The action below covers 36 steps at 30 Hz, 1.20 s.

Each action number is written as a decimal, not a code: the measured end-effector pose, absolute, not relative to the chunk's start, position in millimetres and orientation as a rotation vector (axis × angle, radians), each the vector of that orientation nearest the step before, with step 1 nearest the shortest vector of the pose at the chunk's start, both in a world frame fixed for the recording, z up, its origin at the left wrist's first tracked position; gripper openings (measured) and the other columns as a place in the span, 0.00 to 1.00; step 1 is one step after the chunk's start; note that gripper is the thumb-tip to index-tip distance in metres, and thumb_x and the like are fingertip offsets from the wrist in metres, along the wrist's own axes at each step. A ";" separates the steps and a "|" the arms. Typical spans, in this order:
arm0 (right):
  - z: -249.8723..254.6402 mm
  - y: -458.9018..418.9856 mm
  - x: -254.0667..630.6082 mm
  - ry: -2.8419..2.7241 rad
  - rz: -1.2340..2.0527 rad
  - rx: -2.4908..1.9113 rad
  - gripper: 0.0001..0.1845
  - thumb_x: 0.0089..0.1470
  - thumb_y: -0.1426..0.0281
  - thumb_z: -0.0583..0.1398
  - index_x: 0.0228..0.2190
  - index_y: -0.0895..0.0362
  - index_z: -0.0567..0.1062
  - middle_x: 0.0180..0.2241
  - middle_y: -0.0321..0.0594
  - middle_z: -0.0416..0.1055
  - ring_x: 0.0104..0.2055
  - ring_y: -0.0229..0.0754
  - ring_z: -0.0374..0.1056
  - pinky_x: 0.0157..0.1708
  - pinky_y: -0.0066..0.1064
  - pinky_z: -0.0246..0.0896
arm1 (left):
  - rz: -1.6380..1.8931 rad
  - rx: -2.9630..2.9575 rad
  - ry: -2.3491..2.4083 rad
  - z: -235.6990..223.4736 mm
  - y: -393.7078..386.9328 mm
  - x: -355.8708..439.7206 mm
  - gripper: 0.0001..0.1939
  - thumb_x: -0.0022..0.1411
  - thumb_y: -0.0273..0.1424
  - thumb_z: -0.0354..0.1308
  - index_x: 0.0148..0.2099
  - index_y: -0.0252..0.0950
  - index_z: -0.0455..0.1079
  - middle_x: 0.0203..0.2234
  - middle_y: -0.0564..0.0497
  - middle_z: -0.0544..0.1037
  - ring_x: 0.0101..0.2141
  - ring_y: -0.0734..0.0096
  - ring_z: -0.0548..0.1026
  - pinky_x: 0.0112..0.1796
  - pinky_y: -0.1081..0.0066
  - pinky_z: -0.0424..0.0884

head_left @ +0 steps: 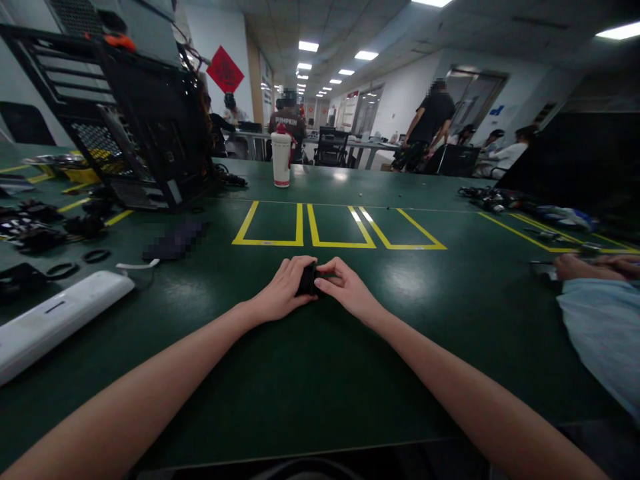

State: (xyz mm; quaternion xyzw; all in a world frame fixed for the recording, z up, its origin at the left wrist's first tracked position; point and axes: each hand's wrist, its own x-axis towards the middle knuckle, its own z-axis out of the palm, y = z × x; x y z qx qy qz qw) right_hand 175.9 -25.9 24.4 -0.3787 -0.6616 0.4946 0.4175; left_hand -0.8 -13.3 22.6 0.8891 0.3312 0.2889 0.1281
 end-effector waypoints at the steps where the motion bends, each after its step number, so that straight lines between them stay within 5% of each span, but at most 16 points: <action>1: 24.8 -25.7 175.6 -1.659 1.238 -0.957 0.10 0.46 0.68 0.57 0.33 0.55 0.64 0.37 0.35 0.63 0.40 0.38 0.65 0.43 0.37 0.62 | 0.844 2.587 0.962 23.0 -13.5 -0.9 0.29 0.53 0.32 0.55 0.54 0.39 0.47 0.47 0.45 0.59 0.44 0.59 0.61 0.44 0.58 0.60; 14: 28.8 -24.1 179.4 -1.697 1.320 -0.951 0.18 0.41 0.72 0.61 0.36 0.54 0.62 0.41 0.36 0.62 0.43 0.40 0.64 0.45 0.40 0.60 | 0.821 2.572 0.958 23.0 -13.8 -2.9 0.29 0.54 0.31 0.54 0.55 0.40 0.46 0.48 0.46 0.59 0.44 0.61 0.61 0.44 0.60 0.61; 20: 26.9 -24.0 175.6 -1.658 1.259 -0.962 0.10 0.46 0.67 0.57 0.32 0.55 0.64 0.36 0.36 0.63 0.40 0.38 0.64 0.43 0.39 0.61 | 0.847 2.568 0.970 22.0 -13.2 -1.8 0.30 0.53 0.32 0.56 0.55 0.39 0.46 0.47 0.46 0.59 0.43 0.62 0.61 0.43 0.61 0.61; 31: 25.8 -24.7 178.0 -1.674 1.267 -0.982 0.17 0.41 0.69 0.61 0.35 0.54 0.63 0.39 0.36 0.63 0.42 0.39 0.64 0.44 0.38 0.61 | 0.848 2.587 0.948 22.7 -13.5 -1.8 0.29 0.53 0.31 0.55 0.55 0.38 0.46 0.47 0.45 0.59 0.44 0.61 0.60 0.45 0.61 0.60; 36: 25.6 -26.3 174.9 -1.603 1.244 -0.972 0.10 0.46 0.65 0.57 0.32 0.55 0.65 0.37 0.36 0.64 0.39 0.37 0.65 0.42 0.37 0.61 | 0.857 2.569 0.962 21.9 -14.0 -1.6 0.30 0.53 0.32 0.56 0.55 0.39 0.46 0.47 0.46 0.59 0.44 0.61 0.60 0.44 0.60 0.60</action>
